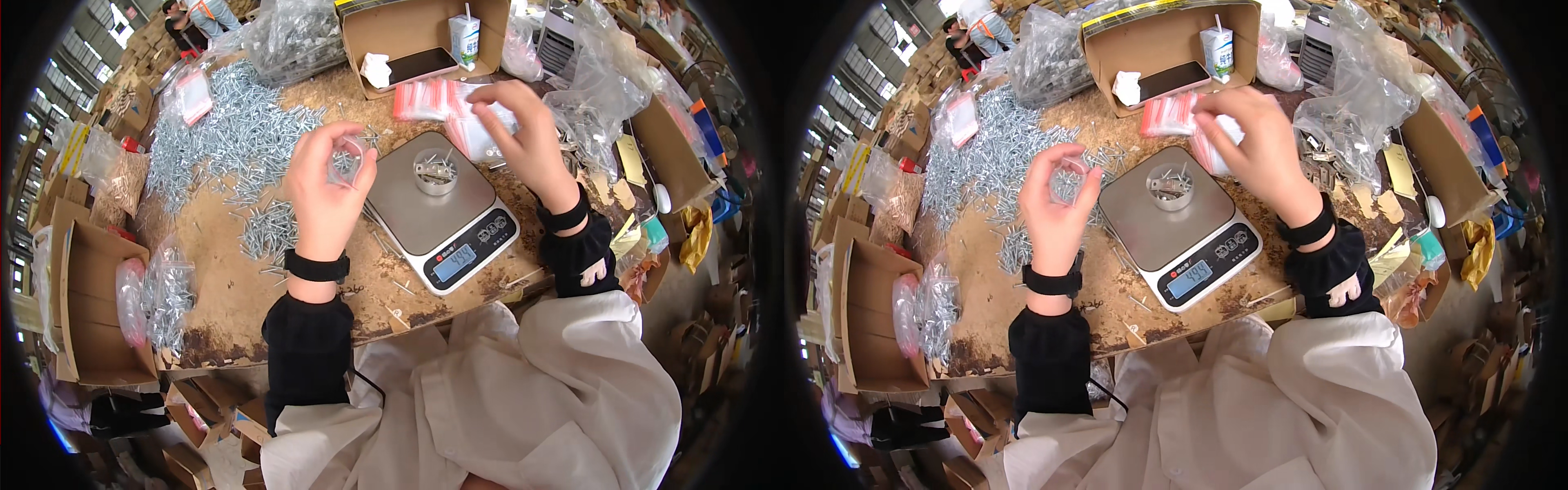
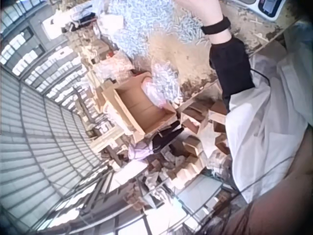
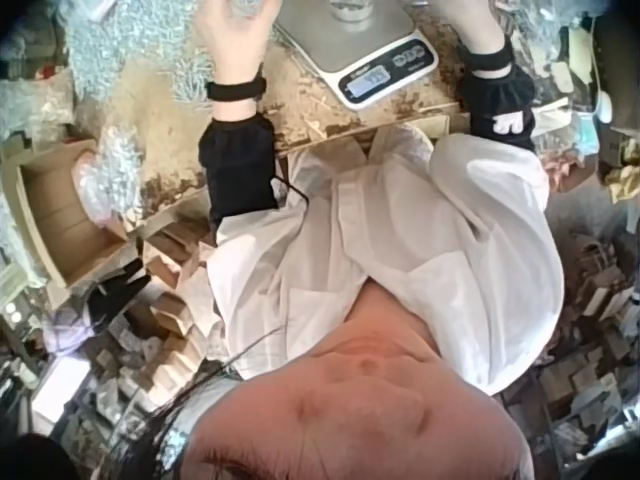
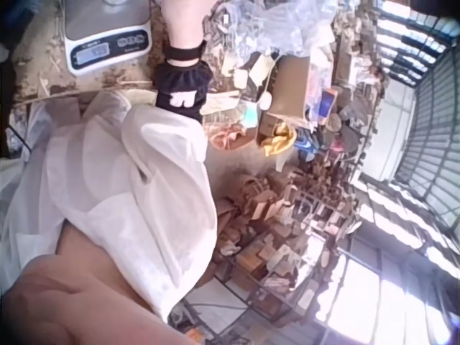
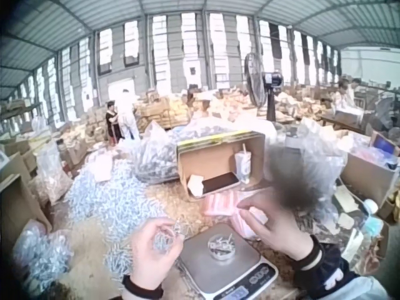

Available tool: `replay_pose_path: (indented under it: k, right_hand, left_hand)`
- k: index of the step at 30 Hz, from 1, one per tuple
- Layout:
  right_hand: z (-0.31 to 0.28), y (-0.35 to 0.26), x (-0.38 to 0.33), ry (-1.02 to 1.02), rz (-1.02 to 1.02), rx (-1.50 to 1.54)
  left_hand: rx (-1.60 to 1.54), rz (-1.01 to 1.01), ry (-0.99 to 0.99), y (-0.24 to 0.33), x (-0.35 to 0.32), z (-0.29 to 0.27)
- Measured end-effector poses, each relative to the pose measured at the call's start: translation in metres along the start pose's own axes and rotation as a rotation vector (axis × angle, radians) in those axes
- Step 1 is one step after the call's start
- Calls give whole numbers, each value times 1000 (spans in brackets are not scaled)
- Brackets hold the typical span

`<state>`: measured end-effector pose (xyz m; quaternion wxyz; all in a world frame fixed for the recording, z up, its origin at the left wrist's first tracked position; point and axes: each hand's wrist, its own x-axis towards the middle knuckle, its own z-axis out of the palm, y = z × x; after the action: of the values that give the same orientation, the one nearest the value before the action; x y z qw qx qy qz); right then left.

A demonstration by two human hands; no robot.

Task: The person repeatedly scoops metal screws from a large pile on a table, places them onto a digital scale, and then transfers them into small plastic bags. The process is repeated continuously throughout the clip, with the person handling the screws and bags by hand.

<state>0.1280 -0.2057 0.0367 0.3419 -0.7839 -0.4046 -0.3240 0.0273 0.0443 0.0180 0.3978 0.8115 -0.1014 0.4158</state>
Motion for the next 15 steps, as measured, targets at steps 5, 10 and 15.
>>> replay_pose_path:
  k: [5, 10, 15]
  right_hand:
    - [11, -13, -9, -298, 55, 210]
    - [21, -20, -17, -561, 26, 269]
    - [25, -24, -16, -552, 131, 407]
  left_hand:
    - [-66, -47, -49, 4, -3, 4]
    - [-32, -56, -161, 3, -8, 10]
    - [-25, -98, -261, 5, -9, 14]
